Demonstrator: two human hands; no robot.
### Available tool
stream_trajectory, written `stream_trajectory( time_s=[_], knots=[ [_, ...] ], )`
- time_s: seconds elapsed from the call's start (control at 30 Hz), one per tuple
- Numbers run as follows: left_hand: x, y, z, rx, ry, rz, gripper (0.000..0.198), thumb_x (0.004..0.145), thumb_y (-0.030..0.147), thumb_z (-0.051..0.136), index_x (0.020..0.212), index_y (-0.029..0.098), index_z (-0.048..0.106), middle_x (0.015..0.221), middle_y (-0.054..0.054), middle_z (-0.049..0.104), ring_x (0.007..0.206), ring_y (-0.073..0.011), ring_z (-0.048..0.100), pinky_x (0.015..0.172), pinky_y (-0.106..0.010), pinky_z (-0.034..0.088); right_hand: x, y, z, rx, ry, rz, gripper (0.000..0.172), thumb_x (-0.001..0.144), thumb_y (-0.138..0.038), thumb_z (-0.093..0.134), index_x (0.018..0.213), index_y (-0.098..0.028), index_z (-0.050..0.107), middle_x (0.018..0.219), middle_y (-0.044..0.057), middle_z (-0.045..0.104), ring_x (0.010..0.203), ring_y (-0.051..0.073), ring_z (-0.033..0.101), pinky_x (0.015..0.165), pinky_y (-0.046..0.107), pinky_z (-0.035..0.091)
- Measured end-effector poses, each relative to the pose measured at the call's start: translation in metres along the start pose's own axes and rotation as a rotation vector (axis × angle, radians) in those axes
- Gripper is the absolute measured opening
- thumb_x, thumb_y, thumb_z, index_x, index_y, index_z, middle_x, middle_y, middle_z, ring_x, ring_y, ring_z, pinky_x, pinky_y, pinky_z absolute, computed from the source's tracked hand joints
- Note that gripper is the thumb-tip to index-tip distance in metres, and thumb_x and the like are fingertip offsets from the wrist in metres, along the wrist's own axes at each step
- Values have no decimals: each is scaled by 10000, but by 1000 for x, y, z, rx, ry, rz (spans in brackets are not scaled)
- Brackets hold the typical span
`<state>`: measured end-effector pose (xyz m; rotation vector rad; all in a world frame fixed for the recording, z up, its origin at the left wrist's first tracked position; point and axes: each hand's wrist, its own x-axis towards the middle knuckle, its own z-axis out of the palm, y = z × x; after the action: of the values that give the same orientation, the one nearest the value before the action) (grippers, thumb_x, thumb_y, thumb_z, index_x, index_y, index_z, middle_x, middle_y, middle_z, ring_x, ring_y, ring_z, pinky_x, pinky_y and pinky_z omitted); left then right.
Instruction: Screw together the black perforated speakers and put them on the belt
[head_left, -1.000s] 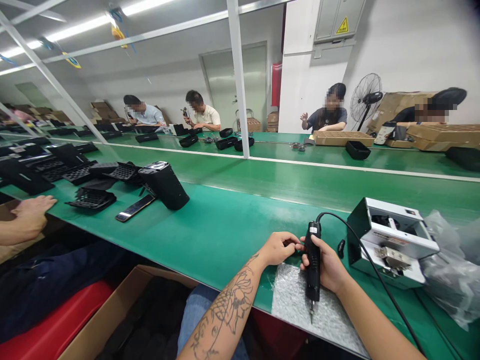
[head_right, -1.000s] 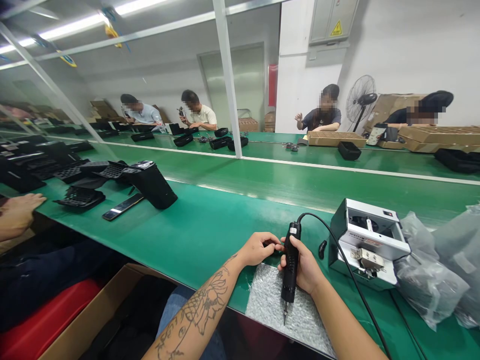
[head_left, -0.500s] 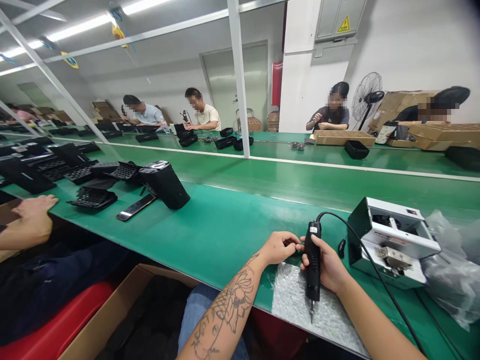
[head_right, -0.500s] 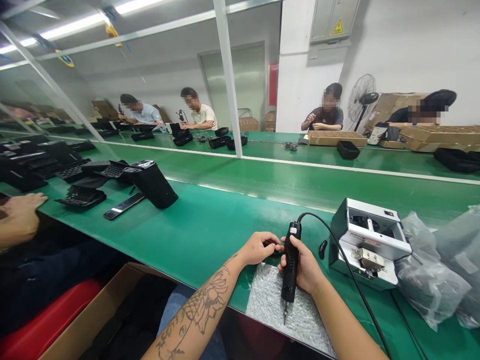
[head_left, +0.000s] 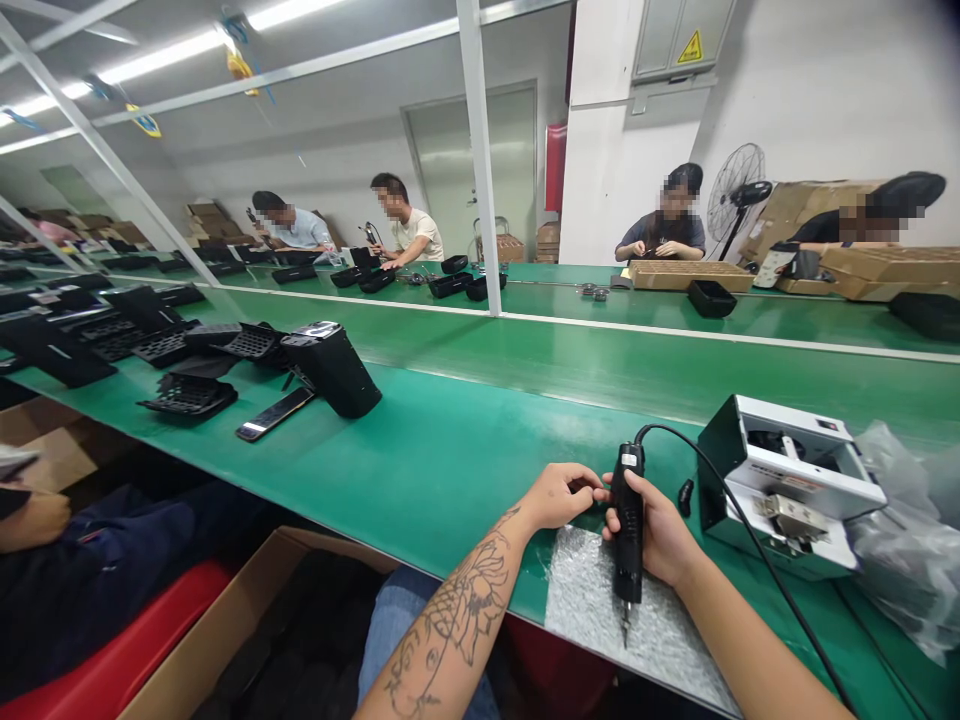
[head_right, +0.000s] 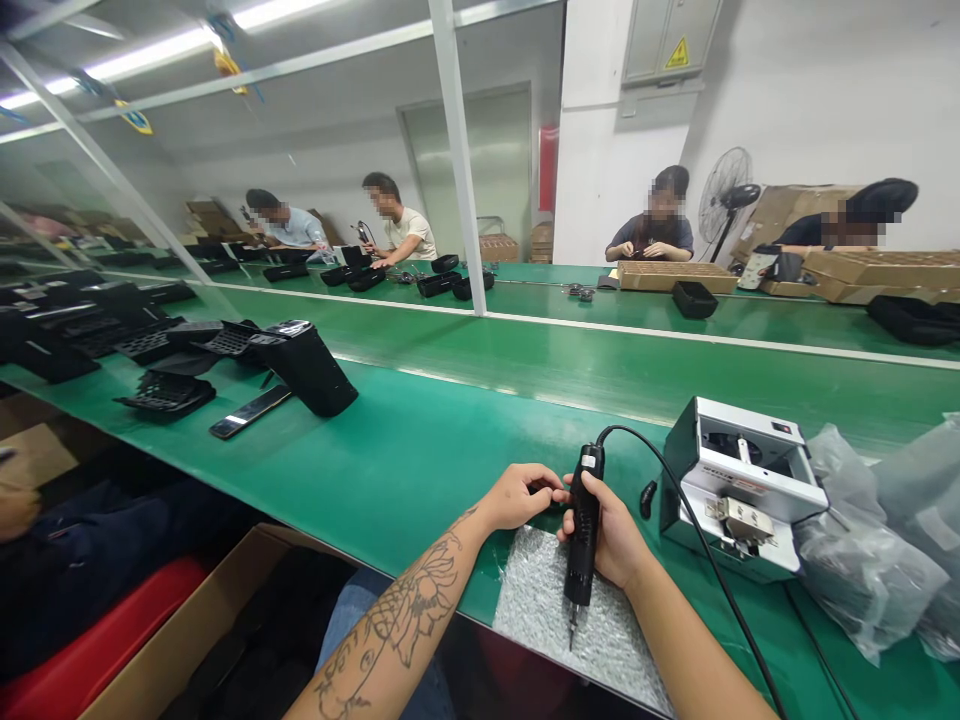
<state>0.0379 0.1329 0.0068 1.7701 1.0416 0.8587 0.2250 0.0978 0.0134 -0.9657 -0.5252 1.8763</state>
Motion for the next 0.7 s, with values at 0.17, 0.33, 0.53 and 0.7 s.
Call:
stream_trajectory(
  time_s=[0.17,0.33,0.53,0.7],
  knots=[
    [0,2,0,6,-2,-5,290,806,139,575,973,125,812,934,-45,796,797,-144,670,751,-232,518,0,0,1,5,3,-1,291,942,-425,671,1104,-184,691,945,77,779,507,149,600,541,381,591],
    [-1,2,-1,0,-11,-7,297,812,142,571,986,123,811,952,-48,799,813,-146,676,762,-234,524,-1,-1,2,6,1,2,293,946,-425,663,1104,-181,691,934,74,776,509,146,596,544,378,593],
    [-1,1,-1,-10,-7,-14,289,820,145,580,991,132,813,951,-49,796,810,-143,672,753,-232,518,-1,-1,1,7,4,1,294,949,-426,658,1105,-178,686,938,70,775,509,146,593,543,379,593],
    [-1,2,0,-25,-8,-10,274,818,140,589,977,121,811,933,-51,794,796,-138,666,732,-225,504,-1,-1,2,8,4,2,289,941,-427,670,1093,-182,689,936,72,776,508,147,599,541,378,595]
  ],
)
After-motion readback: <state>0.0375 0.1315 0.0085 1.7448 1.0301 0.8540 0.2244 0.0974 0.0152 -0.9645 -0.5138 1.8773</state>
